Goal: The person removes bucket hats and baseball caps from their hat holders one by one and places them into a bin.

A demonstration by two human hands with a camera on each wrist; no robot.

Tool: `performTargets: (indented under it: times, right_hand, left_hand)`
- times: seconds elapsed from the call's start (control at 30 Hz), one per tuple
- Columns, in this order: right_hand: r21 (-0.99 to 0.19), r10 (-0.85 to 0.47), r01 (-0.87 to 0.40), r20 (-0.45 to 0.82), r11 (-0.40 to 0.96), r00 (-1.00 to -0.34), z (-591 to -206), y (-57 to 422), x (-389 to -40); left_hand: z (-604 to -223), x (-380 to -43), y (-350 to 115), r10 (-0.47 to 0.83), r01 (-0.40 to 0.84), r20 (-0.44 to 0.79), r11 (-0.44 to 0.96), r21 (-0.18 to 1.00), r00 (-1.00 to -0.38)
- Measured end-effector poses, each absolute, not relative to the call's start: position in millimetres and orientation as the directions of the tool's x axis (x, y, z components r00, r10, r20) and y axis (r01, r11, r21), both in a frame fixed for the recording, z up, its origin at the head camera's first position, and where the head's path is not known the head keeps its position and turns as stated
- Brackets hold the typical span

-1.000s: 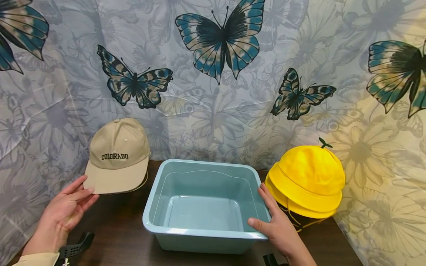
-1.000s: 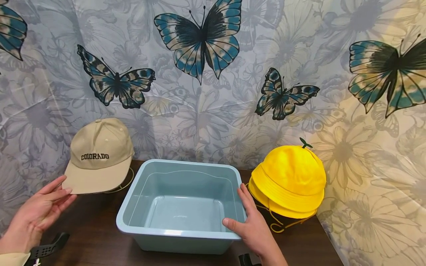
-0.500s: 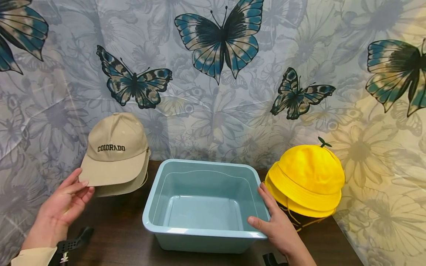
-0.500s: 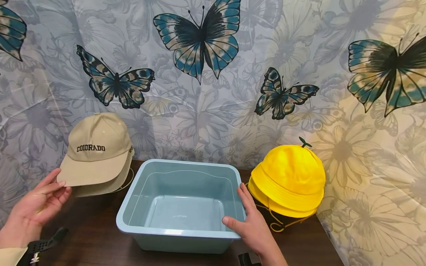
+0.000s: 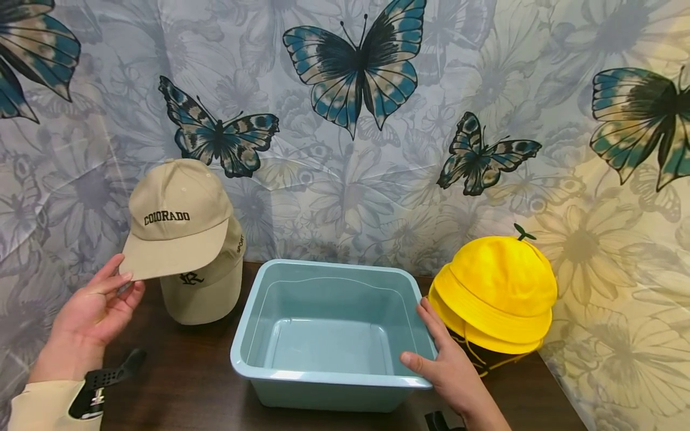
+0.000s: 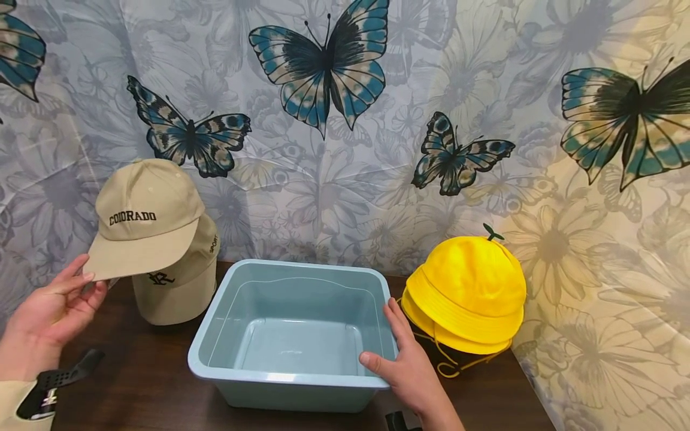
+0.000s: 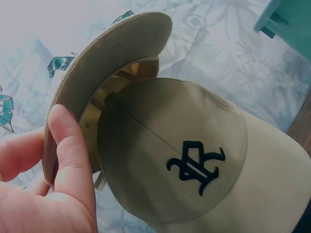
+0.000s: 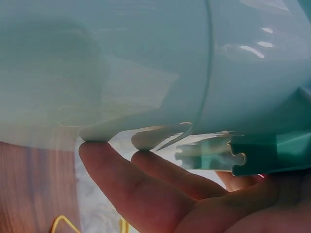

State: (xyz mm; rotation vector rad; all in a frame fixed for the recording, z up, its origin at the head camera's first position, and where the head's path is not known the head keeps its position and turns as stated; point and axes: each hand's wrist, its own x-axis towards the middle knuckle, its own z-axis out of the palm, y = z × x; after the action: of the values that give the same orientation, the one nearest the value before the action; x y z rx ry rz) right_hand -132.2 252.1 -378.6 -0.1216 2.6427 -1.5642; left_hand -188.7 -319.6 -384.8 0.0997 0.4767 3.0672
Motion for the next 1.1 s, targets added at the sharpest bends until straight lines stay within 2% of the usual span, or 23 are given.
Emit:
performTargets:
  times: [0.3, 0.57, 0.77, 1.1]
  right_hand:
    - [-0.881, -0.106, -0.040, -0.012, 0.472, -0.994, -379, 252, -132]
    - [-0.879, -0.107, -0.042, -0.010, 0.475, -0.994, -380, 253, -132]
    - [-0.880, -0.108, -0.049, -0.003, 0.473, -0.994, -380, 252, -132]
    - [-0.875, -0.105, -0.031, -0.022, 0.483, -0.994, -378, 251, -132]
  left_hand:
    - [-365, -198, -325, 0.060, -0.030, 0.103, -0.962, 0.272, -0.993]
    - [-348, -201, -328, 0.137, -0.094, 0.185, -0.971, 0.221, -0.973]
    - [-335, -204, -325, 0.226, -0.153, 0.267, -0.951, 0.268, -0.937]
    - [-322, -205, -308, 0.307, -0.194, 0.304, -0.916, 0.350, -0.902]
